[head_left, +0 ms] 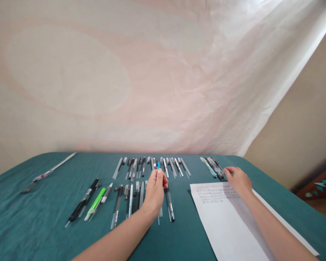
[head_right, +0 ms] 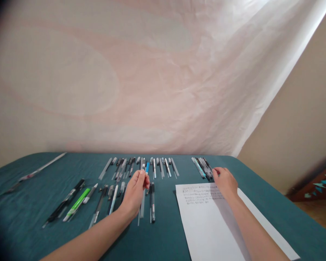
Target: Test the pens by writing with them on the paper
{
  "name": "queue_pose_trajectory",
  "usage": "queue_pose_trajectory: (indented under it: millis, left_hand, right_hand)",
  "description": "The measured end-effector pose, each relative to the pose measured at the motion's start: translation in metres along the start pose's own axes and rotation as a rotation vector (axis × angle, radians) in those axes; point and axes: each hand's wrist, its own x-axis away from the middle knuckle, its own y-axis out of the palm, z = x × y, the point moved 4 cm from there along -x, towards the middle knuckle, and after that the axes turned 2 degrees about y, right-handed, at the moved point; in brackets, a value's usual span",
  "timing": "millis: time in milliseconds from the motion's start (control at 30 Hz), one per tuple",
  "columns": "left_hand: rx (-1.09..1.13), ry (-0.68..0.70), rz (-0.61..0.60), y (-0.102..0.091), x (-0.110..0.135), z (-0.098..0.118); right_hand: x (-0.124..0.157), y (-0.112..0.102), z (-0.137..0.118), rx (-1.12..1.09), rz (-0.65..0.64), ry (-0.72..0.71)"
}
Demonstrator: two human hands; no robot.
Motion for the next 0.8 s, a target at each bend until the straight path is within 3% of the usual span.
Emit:
queue_pose_trajectory:
  millis: [167, 333, 433, 567, 800]
  left_hand:
    - [-0.032, 0.025, 0.117, -0.015, -0.009, 0.001]
    - [-0.005, -0.043, 0.19, -0.02, -0.011, -0.005]
    - [0.052, -0.002, 0.182, -0.02, -0.01, -0.005]
    - [0.069, 0.038, 0.164, -0.02, -0.009, -0.007]
    - [0.06, 0.015, 0.137, -0.021, -0.007, -0.011]
  right_hand:
    - [0.022, -0.009, -0.059, -0.217, -0.102, -0.193]
    - [0.09, -0.022, -0.14, -0.429, -0.306, -0.506]
    - [0.132, -0.027, -0.172, -0.458, -0.419, -0.561]
    - [0.16, -0.025, -0.196, -0.448, -0.506, -0.535]
    - [0.158, -0.016, -0.209, -0.273, -0.48, -0.539]
